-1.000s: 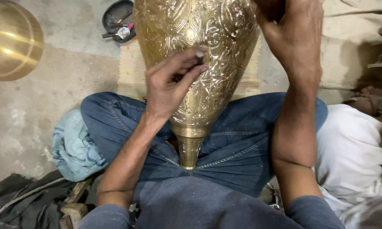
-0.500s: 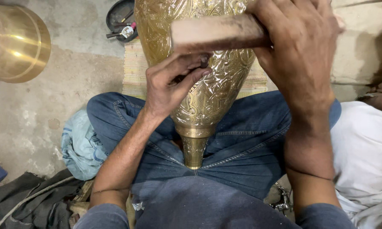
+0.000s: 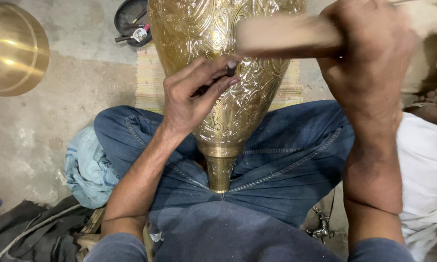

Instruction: The person sits cross-legged on the floor with a large brass vase held between their legs and works on its embossed floral surface. They hold a small chisel against the metal with one hand and strike it with a wooden mallet in the other, repositioning the chisel across different areas of the pattern.

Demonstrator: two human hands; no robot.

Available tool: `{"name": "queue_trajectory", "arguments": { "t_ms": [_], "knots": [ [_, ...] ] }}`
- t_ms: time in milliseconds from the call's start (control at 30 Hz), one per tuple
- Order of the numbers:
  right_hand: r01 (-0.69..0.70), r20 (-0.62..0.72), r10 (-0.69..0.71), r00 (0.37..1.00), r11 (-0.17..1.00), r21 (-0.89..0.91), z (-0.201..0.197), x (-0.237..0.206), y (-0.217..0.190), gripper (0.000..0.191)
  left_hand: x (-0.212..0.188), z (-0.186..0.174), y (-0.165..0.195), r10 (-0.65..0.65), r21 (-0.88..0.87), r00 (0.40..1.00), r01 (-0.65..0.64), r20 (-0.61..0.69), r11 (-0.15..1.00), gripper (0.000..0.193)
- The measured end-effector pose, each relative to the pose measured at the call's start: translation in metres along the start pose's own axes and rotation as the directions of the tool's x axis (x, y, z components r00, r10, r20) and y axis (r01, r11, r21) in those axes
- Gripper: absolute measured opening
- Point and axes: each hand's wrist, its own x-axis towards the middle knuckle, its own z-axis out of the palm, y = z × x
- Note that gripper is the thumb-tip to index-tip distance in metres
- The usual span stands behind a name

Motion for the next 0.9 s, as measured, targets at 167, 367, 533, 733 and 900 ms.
{"name": "queue_trajectory", "arguments": {
  "t_ms": [167,367,533,733,900],
  "knots": [
    [-0.054,0.047,0.044,0.998,0.971,0.231,0.005,-0.001,0.0,0.023,-0.002,-0.002,-0.002,-0.049,0.051,0.998,0.047,0.035,0.998,0.031],
    [-0.062,0.041,0.057,0.998,0.99,0.124,0.007,-0.006,-0.006,0.022,0.001,-0.005,0.005,-0.045,-0.006,0.998,0.045,0.043,0.999,0.035],
    [-0.326,0.193,0.263,0.945,0.804,0.497,0.006,-0.012,-0.005,0.024,0.003,-0.01,0.011,-0.052,-0.026,0.997,0.054,0.063,0.998,0.035],
    [-0.148,0.035,0.144,0.989,0.944,0.294,0.014,-0.018,-0.001,0.017,0.0,0.004,0.008,-0.089,-0.13,0.994,0.08,-0.068,0.988,0.027],
    [-0.163,0.01,0.164,0.986,0.967,0.197,0.002,-0.013,0.002,0.022,-0.007,0.012,0.008,-0.098,-0.015,0.991,0.097,-0.088,0.995,0.037]
  ]
}}
